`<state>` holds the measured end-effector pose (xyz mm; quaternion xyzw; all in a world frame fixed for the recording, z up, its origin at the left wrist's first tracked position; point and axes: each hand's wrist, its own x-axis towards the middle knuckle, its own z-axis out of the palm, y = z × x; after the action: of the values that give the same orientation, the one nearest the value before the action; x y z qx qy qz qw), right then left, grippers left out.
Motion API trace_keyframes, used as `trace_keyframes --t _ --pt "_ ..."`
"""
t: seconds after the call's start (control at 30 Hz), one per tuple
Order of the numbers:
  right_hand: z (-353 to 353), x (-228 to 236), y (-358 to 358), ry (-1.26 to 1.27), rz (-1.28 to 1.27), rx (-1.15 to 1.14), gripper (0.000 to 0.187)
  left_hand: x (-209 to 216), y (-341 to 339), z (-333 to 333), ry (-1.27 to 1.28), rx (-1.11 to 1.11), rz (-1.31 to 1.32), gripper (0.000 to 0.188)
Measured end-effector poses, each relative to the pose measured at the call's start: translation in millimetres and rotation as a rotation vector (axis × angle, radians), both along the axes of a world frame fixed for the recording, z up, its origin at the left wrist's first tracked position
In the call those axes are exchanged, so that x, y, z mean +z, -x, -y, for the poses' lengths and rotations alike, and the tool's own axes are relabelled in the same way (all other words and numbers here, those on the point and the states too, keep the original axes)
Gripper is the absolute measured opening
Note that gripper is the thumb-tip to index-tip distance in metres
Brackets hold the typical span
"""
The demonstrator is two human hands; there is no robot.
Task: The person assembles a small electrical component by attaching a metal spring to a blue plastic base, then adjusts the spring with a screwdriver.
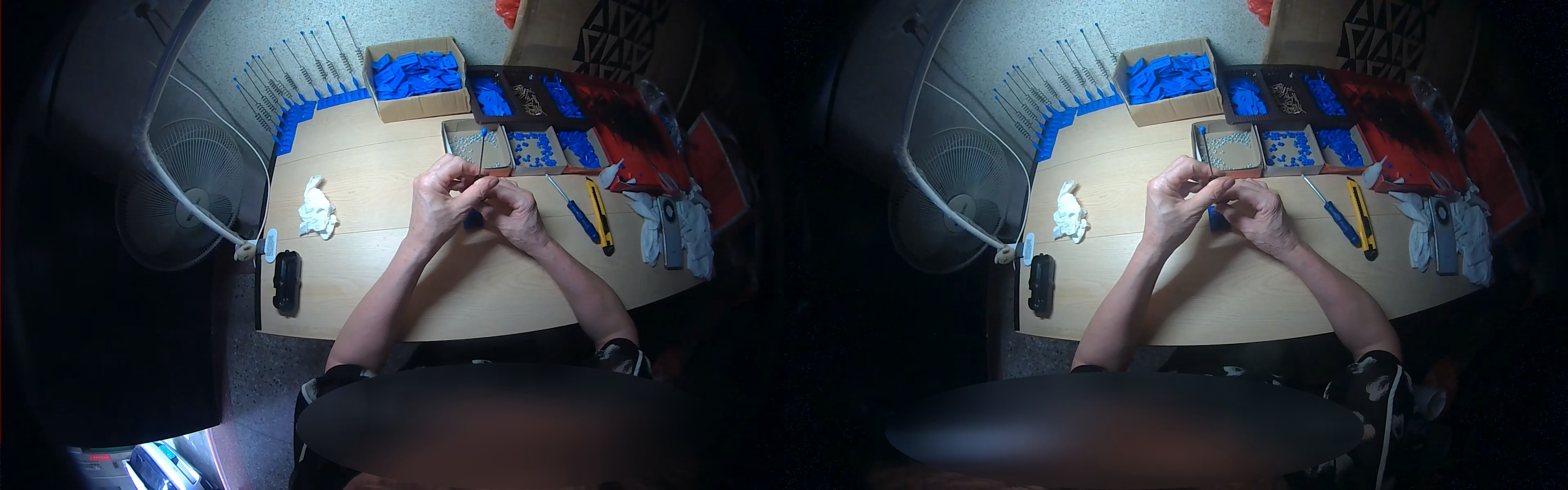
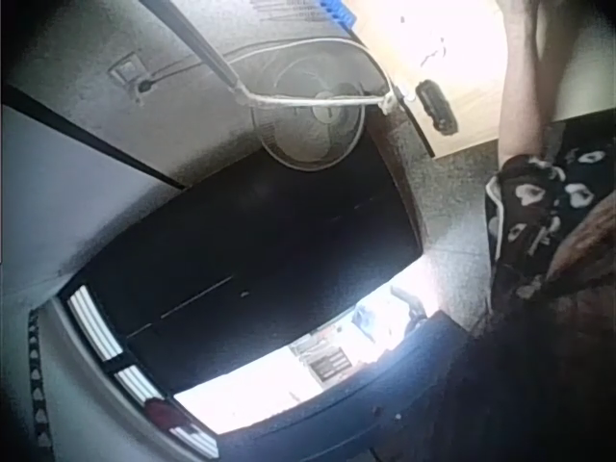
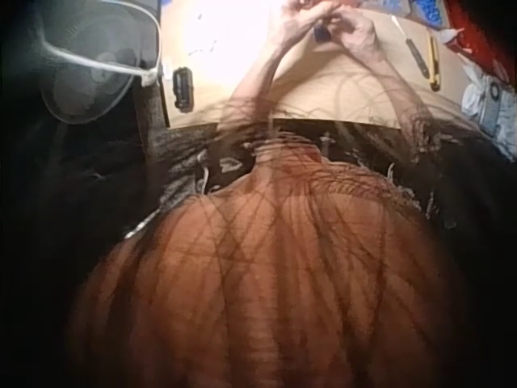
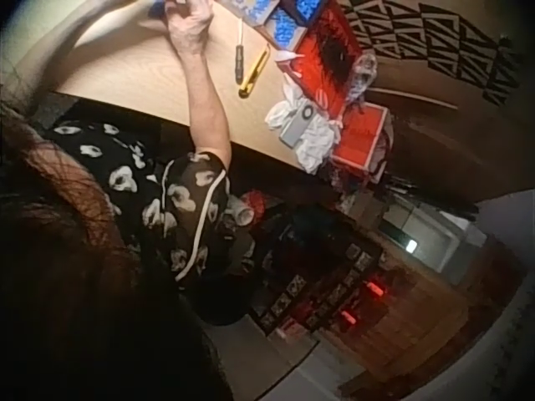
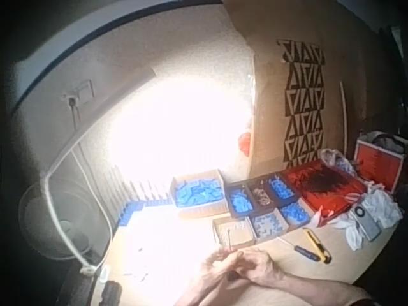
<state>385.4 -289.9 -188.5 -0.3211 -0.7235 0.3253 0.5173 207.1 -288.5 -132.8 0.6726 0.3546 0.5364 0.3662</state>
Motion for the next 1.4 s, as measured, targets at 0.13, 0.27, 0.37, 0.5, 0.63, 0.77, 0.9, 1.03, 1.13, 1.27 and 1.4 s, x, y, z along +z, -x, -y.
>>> trace_keyframes --t 0.13,0.27,0.37,0.5,0.63,0.77,0.9,1.03,1.13,1.27,1.4 --pt "1 3 -2 0.002 0.016 0.003 0.018 -1 0 -1 -0.005 0.014 -0.04 0.014" --pt "2 4 -1 -0.014 0.029 -0.009 0.019 0 0 0 0.012 0.008 -0.021 0.014" --pt "2 5 0 -0.024 0.019 -0.007 0.019 1 0 0 0.008 0.009 -0.029 0.014" --pt "2 6 1 -0.028 0.027 -0.011 0.02 0 1 -1 -0.015 0.007 -0.024 0.014" --pt "0 -2 0 0.027 -0.014 0.017 0.021 -1 1 0 -0.005 0.006 -0.01 0.014" --pt "0 -1 0 0.008 0.008 0.002 0.021 -2 1 -1 -0.004 0.004 -0.017 0.015" --pt "0 -1 0 -0.014 0.006 0.0 0.021 -1 1 -1 0.002 -0.008 -0.009 0.015" --pt "-1 -2 -2 -0.002 0.017 -0.004 0.02 -4 0 -2 0.006 -0.006 -0.011 0.015" --pt "1 2 -2 -0.008 0.025 -0.01 0.02 -3 0 -2 0.02 -0.001 -0.016 0.015" --pt "2 4 0 0.009 0.007 -0.011 0.02 -2 0 -1 0.027 0.0 -0.017 0.015" --pt "2 4 -1 -0.004 0.032 -0.012 0.02 -1 0 -1 0.013 -0.002 -0.02 0.014"
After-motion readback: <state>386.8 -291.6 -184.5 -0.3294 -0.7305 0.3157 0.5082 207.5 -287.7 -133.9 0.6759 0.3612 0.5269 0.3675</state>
